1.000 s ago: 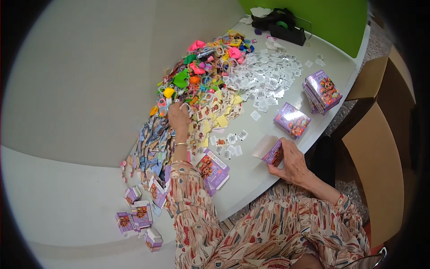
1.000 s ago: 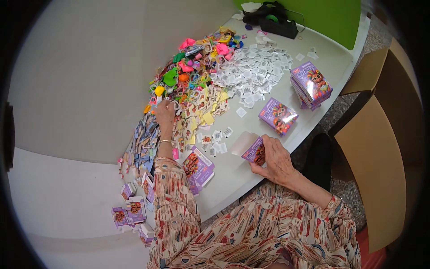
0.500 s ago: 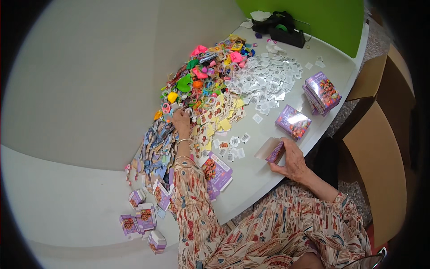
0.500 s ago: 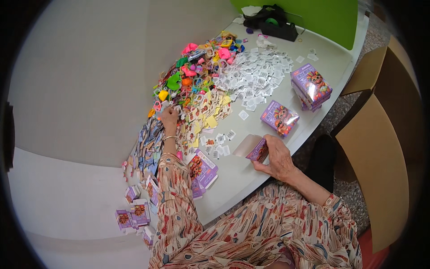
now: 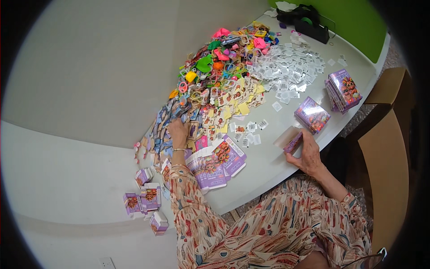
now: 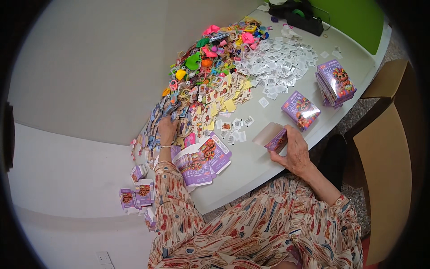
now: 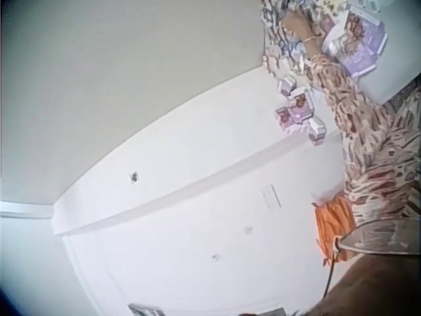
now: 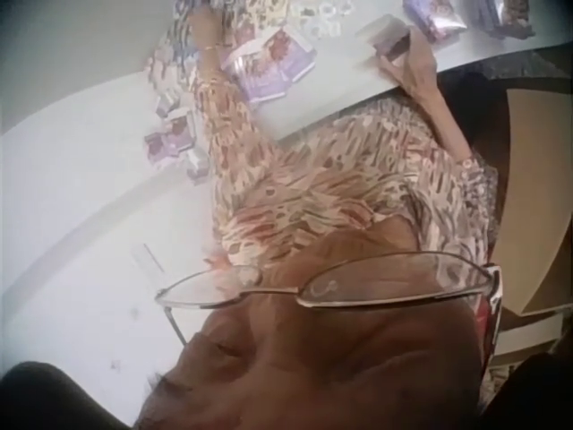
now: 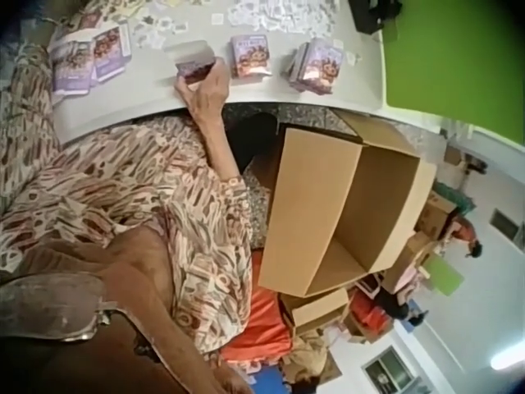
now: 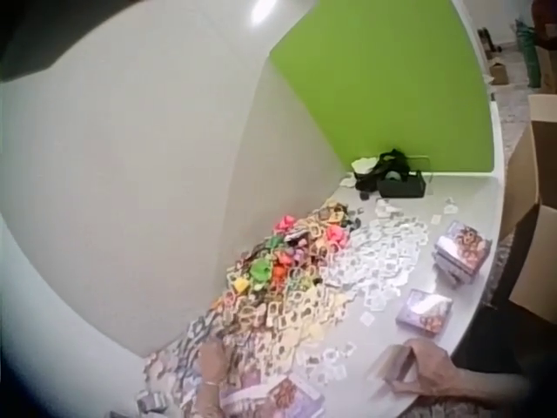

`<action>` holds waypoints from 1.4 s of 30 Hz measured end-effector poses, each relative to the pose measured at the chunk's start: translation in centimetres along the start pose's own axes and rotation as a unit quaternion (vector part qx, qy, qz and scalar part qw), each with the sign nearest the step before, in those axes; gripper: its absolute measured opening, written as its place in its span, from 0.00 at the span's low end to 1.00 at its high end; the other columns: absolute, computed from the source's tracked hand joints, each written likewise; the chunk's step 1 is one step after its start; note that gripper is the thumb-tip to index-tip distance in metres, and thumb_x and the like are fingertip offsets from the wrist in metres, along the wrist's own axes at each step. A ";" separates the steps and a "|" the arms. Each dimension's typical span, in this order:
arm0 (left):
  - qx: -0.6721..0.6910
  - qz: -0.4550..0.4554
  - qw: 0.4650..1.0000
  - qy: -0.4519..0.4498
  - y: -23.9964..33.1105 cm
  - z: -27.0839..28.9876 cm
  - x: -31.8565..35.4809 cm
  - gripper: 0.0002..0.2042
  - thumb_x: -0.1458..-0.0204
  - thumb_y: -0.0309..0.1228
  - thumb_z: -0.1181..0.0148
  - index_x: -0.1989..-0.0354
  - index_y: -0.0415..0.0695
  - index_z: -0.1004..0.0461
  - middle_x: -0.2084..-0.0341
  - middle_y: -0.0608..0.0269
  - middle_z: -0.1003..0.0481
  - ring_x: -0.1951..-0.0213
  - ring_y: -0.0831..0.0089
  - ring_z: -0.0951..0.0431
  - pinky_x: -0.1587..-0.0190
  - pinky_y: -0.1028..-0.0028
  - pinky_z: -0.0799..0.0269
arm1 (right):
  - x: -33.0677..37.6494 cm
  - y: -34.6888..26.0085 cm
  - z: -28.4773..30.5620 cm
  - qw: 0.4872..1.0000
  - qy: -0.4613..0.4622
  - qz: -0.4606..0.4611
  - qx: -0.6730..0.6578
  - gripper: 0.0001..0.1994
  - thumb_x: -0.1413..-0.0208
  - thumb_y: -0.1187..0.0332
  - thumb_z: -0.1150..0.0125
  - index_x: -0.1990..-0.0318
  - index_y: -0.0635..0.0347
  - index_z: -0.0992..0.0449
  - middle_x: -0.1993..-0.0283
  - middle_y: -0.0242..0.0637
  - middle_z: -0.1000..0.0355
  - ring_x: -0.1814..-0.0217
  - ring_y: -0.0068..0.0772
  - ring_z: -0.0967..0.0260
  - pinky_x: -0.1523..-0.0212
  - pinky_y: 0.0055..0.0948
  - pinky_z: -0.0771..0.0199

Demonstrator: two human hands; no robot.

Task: Packing small colorful items into purple boxes and stacking them on a desk.

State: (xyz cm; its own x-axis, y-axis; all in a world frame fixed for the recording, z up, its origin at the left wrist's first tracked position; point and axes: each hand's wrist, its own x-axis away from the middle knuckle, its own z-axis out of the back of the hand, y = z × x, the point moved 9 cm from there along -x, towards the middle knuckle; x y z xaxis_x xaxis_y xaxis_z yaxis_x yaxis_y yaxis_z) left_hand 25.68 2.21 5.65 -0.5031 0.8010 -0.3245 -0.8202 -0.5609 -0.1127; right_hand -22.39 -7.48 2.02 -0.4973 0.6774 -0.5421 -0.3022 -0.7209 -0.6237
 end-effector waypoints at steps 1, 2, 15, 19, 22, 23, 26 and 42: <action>-0.002 -0.022 0.999 0.027 0.6 0.3 0.2 0.11 0.56 0.33 0.35 0.72 0.37 0.23 0.71 0.47 0.24 0.64 0.48 0.25 0.62 0.56 0.29 | 0.0 0.0 0.1 1.000 -0.003 -0.007 0.001 0.41 0.64 0.64 0.27 0.42 0.71 0.43 0.53 0.55 0.33 0.52 0.55 0.32 0.49 0.40 0.29; -0.005 -0.042 0.998 0.053 1.0 0.5 0.5 0.09 0.55 0.31 0.37 0.72 0.37 0.24 0.71 0.48 0.24 0.64 0.50 0.25 0.63 0.57 0.28 | 0.0 0.1 0.0 1.000 -0.002 -0.007 0.002 0.41 0.64 0.64 0.27 0.42 0.71 0.43 0.53 0.55 0.33 0.52 0.55 0.32 0.49 0.40 0.29; 0.054 -0.097 0.966 0.235 6.0 10.3 4.2 0.03 0.50 0.24 0.43 0.70 0.39 0.24 0.68 0.57 0.25 0.65 0.59 0.26 0.65 0.65 0.30 | -0.4 -0.3 0.1 1.000 -0.029 -0.006 -0.003 0.41 0.63 0.63 0.27 0.41 0.71 0.43 0.51 0.55 0.34 0.50 0.55 0.32 0.48 0.41 0.29; 0.428 0.037 0.897 0.100 5.0 9.7 3.4 0.06 0.43 0.27 0.43 0.63 0.37 0.24 0.72 0.67 0.25 0.73 0.78 0.29 0.72 0.75 0.35 | -1.8 -1.6 0.5 0.998 -0.054 -0.015 0.011 0.40 0.62 0.63 0.28 0.42 0.72 0.42 0.55 0.54 0.34 0.53 0.54 0.32 0.51 0.41 0.29; 0.604 0.059 0.795 0.000 11.1 10.0 3.8 0.05 0.40 0.26 0.45 0.63 0.37 0.26 0.73 0.74 0.28 0.74 0.90 0.32 0.75 0.83 0.36 | -2.4 -1.9 0.0 0.996 -0.080 -0.021 0.028 0.39 0.62 0.63 0.29 0.43 0.72 0.42 0.57 0.52 0.34 0.55 0.53 0.33 0.53 0.41 0.30; 0.652 0.036 0.757 0.002 13.9 11.1 4.1 0.04 0.40 0.24 0.45 0.62 0.37 0.27 0.73 0.73 0.28 0.73 0.89 0.31 0.74 0.83 0.34 | -2.3 -1.8 -0.3 0.994 -0.098 -0.030 0.045 0.39 0.62 0.61 0.29 0.44 0.72 0.42 0.57 0.52 0.34 0.55 0.51 0.34 0.53 0.40 0.31; 0.712 -0.003 0.702 -0.015 20.0 12.8 5.6 0.04 0.42 0.20 0.45 0.60 0.37 0.30 0.71 0.69 0.27 0.71 0.87 0.29 0.68 0.83 0.30 | -2.2 -1.7 -0.4 0.993 -0.100 -0.028 0.052 0.39 0.61 0.59 0.30 0.44 0.71 0.42 0.58 0.52 0.34 0.55 0.51 0.34 0.53 0.40 0.31; 0.545 -0.026 0.828 0.127 26.6 11.5 12.0 0.24 0.47 0.18 0.42 0.40 0.38 0.37 0.68 0.61 0.27 0.63 0.72 0.27 0.54 0.75 0.33 | -2.0 -1.8 -0.3 0.994 -0.087 -0.062 0.018 0.41 0.61 0.60 0.28 0.43 0.74 0.44 0.58 0.53 0.33 0.56 0.52 0.31 0.57 0.41 0.27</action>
State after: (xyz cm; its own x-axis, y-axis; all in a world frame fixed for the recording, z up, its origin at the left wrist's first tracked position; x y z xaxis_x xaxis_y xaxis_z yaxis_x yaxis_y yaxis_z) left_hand -5.33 -0.69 9.53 -0.4993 0.6702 -0.5491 -0.6678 0.1061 0.7367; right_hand -20.66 -7.46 4.07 -0.5867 0.7281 -0.3544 -0.3969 -0.6401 -0.6578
